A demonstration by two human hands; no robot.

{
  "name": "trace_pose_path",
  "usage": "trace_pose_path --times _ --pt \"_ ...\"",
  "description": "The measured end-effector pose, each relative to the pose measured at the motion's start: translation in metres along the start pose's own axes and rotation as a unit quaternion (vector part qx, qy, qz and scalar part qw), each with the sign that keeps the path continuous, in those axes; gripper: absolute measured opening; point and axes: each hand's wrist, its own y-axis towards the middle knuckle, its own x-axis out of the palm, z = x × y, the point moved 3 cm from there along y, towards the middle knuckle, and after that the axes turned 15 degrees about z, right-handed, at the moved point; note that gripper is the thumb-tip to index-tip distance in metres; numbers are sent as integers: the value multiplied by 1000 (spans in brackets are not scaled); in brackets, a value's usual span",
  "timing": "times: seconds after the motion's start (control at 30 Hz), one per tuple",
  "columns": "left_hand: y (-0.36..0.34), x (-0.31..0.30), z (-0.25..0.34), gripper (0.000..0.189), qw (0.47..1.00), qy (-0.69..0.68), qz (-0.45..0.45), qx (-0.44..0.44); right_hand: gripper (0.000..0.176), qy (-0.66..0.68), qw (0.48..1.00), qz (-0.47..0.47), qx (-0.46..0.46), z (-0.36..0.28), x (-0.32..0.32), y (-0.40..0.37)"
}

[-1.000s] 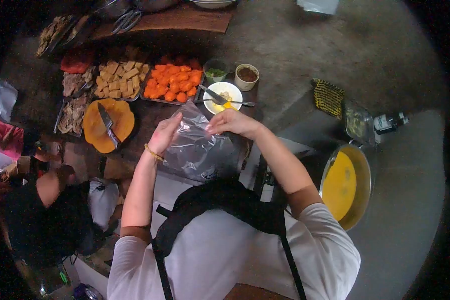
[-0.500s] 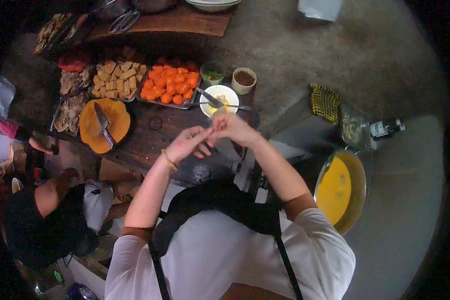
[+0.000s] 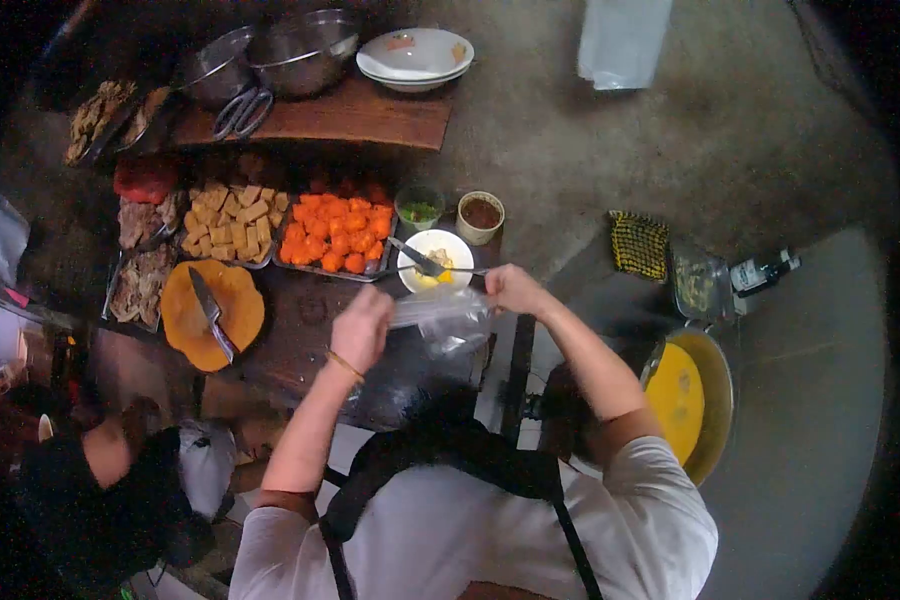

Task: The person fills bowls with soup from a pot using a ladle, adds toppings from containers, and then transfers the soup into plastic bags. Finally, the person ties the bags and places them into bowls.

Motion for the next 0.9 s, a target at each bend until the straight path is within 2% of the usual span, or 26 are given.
trace_pose_path --times 0.03,0.1,0.13,0.17,0.2,0.23,0.27,0.33,0.4,0.43,0.47,0.5,0.53,0.57,0.6,0.63,0.7,0.73,0.8,0.87,0.9 --pt "-1 2 0 16 998 35 -53 8 18 -13 992 -123 7 -3 4 3" --pt "4 -2 -8 22 999 21 -22 -18 24 32 988 -145 31 -30 -34 37" --pt "8 -3 -14 29 999 9 6 -49 31 -34 999 -14 -17 -51 -64 63" --pt "10 -4 -23 43 994 -19 0 -104 40 15 989 141 -49 -62 -90 94" --pt "16 -3 -27 43 995 -24 -4 -99 41 102 962 255 -15 -82 -116 122" --pt "21 -4 -29 47 996 -31 33 -80 43 98 938 331 10 -106 -144 144" --pt "25 -6 -32 51 995 -37 69 -61 47 45 905 424 -8 -113 -160 177" --pt "33 -8 -32 56 995 -38 80 -47 52 -49 923 378 47 -142 -170 217" --pt "37 -14 -32 61 995 -39 92 -32 52 -203 945 252 46 -156 -166 246" --pt "37 -16 -35 63 993 -56 68 -77 52 -204 944 256 50 -160 -167 253" --pt "36 -16 -40 66 989 -72 44 -124 50 -254 944 209 5 -164 -165 260" --pt "33 -14 -47 66 989 -75 42 -122 48 -302 939 159 -41 -165 -162 266" --pt "30 -13 -54 67 994 -54 57 -81 48 -304 939 160 -38 -163 -163 272" --pt "28 -12 -57 68 996 -33 73 -41 43 -273 944 181 -49 -161 -164 276" --pt "28 -12 -60 68 996 -35 71 -42 38 -242 947 202 -61 -162 -165 277" --pt "29 -12 -62 69 994 -71 54 -66 38 -243 947 201 -60 -162 -167 276" --pt "30 -9 -64 69 990 -105 36 -91 33 -204 936 247 -146 -169 -178 267" --pt "33 -6 -65 69 987 -120 17 -105 33 -203 937 245 -144 -173 -180 259" --pt "39 3 -62 70 983 -136 -6 -124 40 -155 913 365 -92 -177 -194 232" --pt "47 11 -49 70 982 -162 -14 -97 27 -78 844 500 -180 -199 -207 168" --pt "50 15 -43 70 981 -164 -14 -101 28 -63 825 527 -194 -199 -211 139"
